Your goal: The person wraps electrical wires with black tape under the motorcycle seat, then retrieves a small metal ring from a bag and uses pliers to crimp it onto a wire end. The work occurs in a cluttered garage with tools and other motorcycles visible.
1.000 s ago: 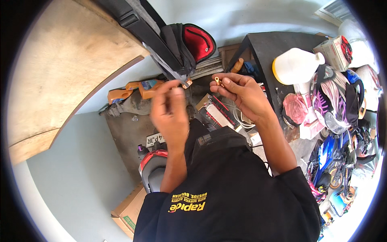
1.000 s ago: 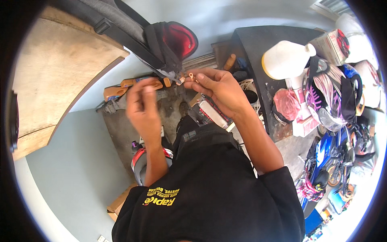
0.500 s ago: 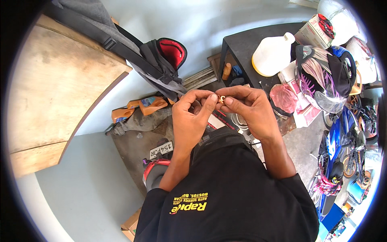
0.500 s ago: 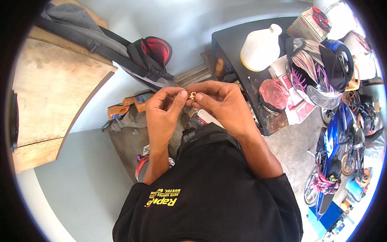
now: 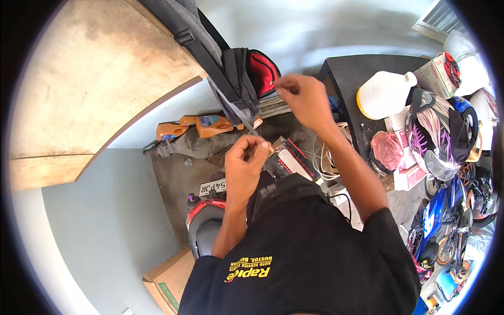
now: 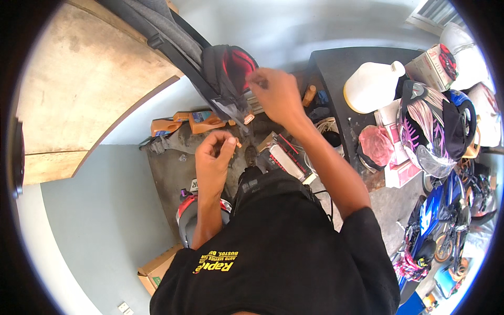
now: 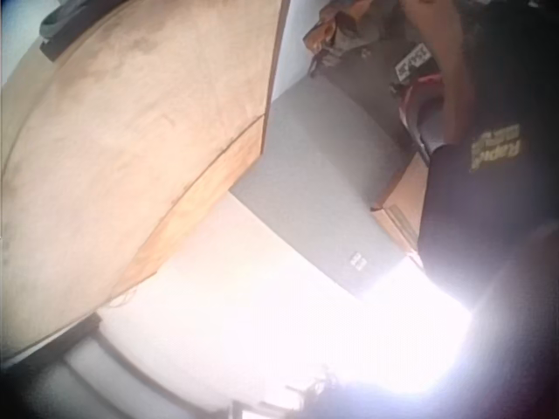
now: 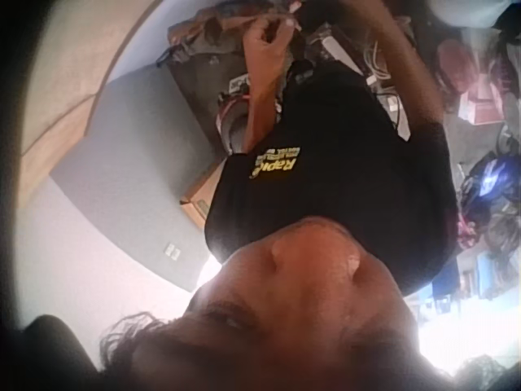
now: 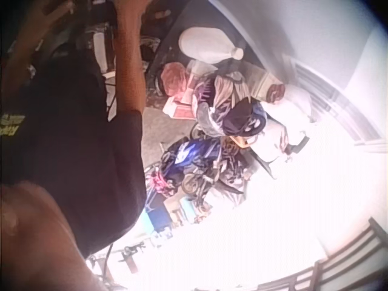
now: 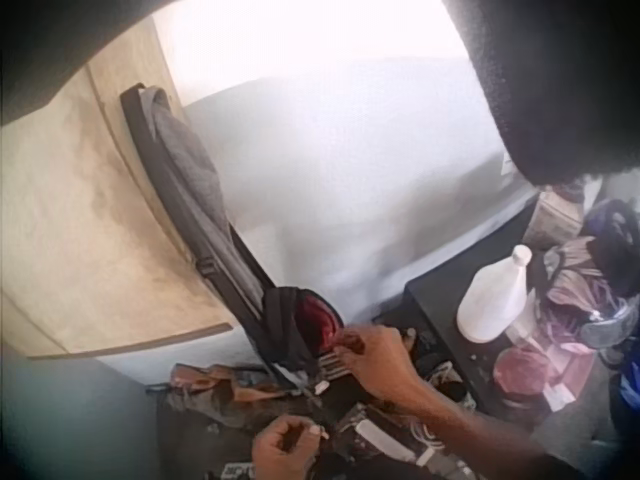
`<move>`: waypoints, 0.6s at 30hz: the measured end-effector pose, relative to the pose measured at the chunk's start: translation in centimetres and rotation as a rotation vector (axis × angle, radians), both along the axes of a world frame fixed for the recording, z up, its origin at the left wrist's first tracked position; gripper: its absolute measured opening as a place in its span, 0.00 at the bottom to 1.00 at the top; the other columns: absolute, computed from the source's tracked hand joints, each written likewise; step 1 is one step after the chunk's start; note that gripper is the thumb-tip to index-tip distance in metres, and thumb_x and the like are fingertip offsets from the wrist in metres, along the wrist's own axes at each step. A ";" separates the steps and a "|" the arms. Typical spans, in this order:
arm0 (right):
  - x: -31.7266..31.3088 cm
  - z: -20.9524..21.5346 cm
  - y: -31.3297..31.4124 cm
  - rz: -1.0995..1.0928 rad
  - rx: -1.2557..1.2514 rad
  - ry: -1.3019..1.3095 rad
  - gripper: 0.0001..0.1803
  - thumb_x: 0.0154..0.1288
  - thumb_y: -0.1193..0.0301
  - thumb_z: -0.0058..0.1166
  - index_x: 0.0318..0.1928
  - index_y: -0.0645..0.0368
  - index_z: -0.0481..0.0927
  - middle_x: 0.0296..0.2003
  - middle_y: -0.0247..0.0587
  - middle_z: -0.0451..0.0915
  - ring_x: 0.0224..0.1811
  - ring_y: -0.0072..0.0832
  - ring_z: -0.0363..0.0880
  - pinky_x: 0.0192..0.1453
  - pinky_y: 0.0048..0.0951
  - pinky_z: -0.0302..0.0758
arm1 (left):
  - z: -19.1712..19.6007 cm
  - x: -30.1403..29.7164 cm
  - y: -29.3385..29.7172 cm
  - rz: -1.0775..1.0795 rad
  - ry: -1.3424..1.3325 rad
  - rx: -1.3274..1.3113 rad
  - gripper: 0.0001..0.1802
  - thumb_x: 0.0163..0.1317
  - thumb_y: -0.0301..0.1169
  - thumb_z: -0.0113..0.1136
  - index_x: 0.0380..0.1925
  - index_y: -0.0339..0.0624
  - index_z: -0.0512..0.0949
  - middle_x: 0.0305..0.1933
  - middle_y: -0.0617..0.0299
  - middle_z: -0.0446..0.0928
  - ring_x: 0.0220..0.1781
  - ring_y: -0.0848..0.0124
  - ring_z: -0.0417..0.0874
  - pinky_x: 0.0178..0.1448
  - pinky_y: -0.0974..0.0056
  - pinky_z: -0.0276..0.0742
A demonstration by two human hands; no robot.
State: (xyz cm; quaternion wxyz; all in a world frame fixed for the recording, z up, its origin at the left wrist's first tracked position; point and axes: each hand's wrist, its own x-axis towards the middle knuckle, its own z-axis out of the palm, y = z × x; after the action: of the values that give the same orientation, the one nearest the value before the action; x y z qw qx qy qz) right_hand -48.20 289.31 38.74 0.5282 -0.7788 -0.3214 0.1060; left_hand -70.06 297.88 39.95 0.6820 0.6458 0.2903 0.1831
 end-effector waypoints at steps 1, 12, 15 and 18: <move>1.6 -1.8 2.4 -0.011 -0.016 -0.077 0.12 0.73 0.76 0.67 0.53 0.67 0.92 0.44 0.53 0.95 0.48 0.38 0.96 0.56 0.37 0.88 | -0.4 -0.7 0.5 0.015 0.033 0.003 0.05 0.78 0.27 0.70 0.42 0.37 0.86 0.36 0.76 0.81 0.35 0.88 0.72 0.40 0.76 0.66; 11.3 -4.5 15.2 -0.129 -0.252 -0.227 0.15 0.79 0.65 0.63 0.52 0.65 0.92 0.41 0.56 0.94 0.44 0.43 0.96 0.53 0.40 0.89 | -3.9 -8.7 4.9 0.278 0.124 -0.063 0.05 0.81 0.28 0.66 0.45 0.38 0.83 0.41 0.67 0.87 0.37 0.85 0.76 0.43 0.73 0.71; 18.2 -8.6 17.1 0.046 -0.181 0.004 0.21 0.81 0.59 0.59 0.59 0.60 0.92 0.52 0.52 0.94 0.56 0.42 0.92 0.64 0.44 0.85 | -3.1 -7.8 5.3 0.230 0.095 -0.125 0.04 0.82 0.28 0.65 0.45 0.40 0.80 0.42 0.64 0.88 0.35 0.85 0.74 0.40 0.73 0.70; 20.2 -11.6 18.4 0.259 -0.125 0.337 0.23 0.87 0.58 0.55 0.69 0.59 0.87 0.59 0.48 0.91 0.64 0.37 0.86 0.73 0.40 0.80 | -1.9 -6.4 6.1 0.125 0.084 -0.114 0.05 0.83 0.28 0.63 0.44 0.41 0.79 0.43 0.61 0.89 0.33 0.85 0.72 0.39 0.74 0.69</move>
State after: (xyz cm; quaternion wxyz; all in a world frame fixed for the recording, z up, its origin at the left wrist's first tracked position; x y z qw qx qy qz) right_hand -28.03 307.67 27.15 0.5072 -0.7334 -0.3185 0.3215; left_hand -76.44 303.99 38.09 0.6922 0.5935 0.3684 0.1813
